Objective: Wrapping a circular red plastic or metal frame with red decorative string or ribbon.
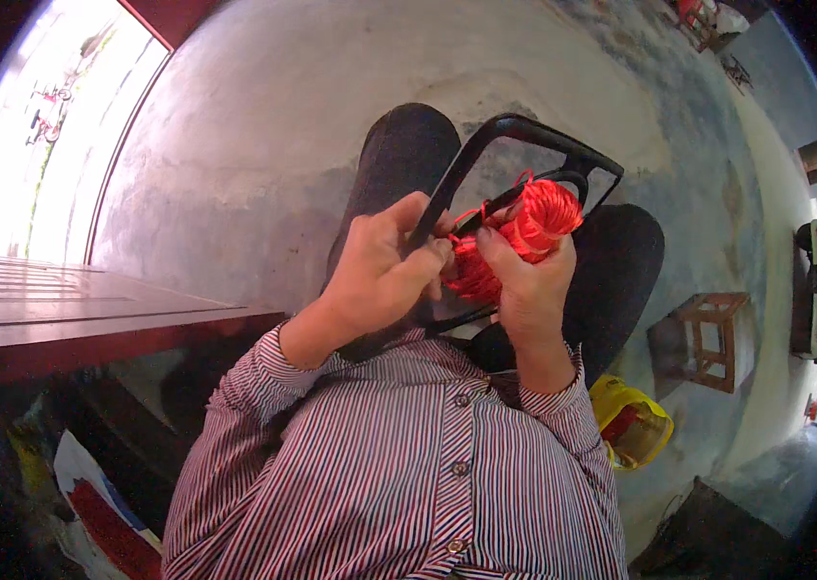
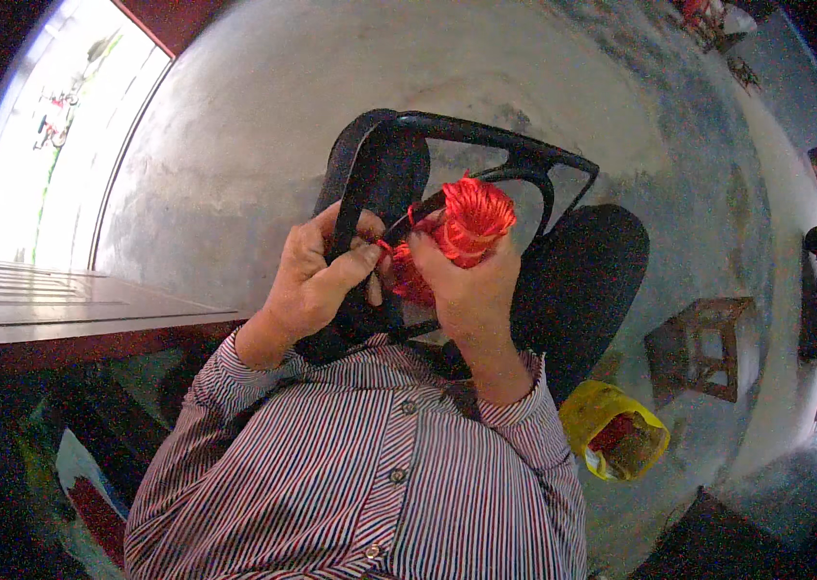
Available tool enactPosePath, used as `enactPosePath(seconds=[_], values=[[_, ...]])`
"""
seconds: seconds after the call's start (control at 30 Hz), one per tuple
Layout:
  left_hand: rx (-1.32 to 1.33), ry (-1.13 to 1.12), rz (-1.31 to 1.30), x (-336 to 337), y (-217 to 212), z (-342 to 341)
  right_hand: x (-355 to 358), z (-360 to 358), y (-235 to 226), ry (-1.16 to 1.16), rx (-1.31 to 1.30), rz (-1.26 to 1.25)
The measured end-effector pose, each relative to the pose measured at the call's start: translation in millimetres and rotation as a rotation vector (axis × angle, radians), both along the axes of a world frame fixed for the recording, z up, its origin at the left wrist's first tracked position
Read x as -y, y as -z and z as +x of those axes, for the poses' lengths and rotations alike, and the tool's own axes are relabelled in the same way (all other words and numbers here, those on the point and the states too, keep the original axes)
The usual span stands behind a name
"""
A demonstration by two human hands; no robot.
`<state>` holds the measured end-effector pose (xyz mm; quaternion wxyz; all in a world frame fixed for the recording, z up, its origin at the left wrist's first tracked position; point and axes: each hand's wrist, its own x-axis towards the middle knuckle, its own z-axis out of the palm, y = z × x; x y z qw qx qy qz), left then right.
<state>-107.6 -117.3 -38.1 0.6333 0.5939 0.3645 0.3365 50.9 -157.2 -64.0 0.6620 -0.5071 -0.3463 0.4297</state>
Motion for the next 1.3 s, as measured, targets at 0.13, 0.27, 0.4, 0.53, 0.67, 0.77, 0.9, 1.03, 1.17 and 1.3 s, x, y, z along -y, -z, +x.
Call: enactPosePath(seconds=[0.13,0.27,0.4,0.53,0.67,0.77,0.9,1.03,1.17,1.3], values=[[0.014,-0.003,-0.010,-2.4,4.3,-1.5,-0.9,0.9,0.2,-0.036,-0.008,0.026],[0.073,-0.030,-0.066,-3.3,0.8,-0.8,1.0,0.6,1.7,-0.016,-0.083,0.039],[0.008,-0.068,-0.112,-6.5,-0.9,3.3,4.3,-2.0,1.2,-0.002,-0.002,0.047],[0.034,-0.109,-0.133,-6.1,3.8,2.3,5.3,1.1,-0.3,-0.024,-0.041,0.040],[0.091,-0.048,-0.180,-7.9,0.7,-0.4,3.6,5.4,-2.9,-0.016,-0.164,0.009],[0.076,-0.014,-0.099,-12.3,6.7,-4.6,-0.2,3.6,-2.8,-0.034,-0.155,0.018],[-0.188,-0.034,0.275,-11.7,14.2,-4.7,3.6,-4.1,-13.1,-0.013,0.146,0.039],[-0.224,-0.072,0.611,-5.0,14.8,10.9,12.8,-1.0,-16.3,0.097,0.555,0.172],[-0.001,-0.023,0.490,-7.5,55.1,-10.8,7.9,-6.2,-30.7,0.116,0.856,0.379],[0.128,-0.075,0.397,3.2,34.7,-1.4,5.5,-11.7,-29.9,-0.023,0.718,0.222]])
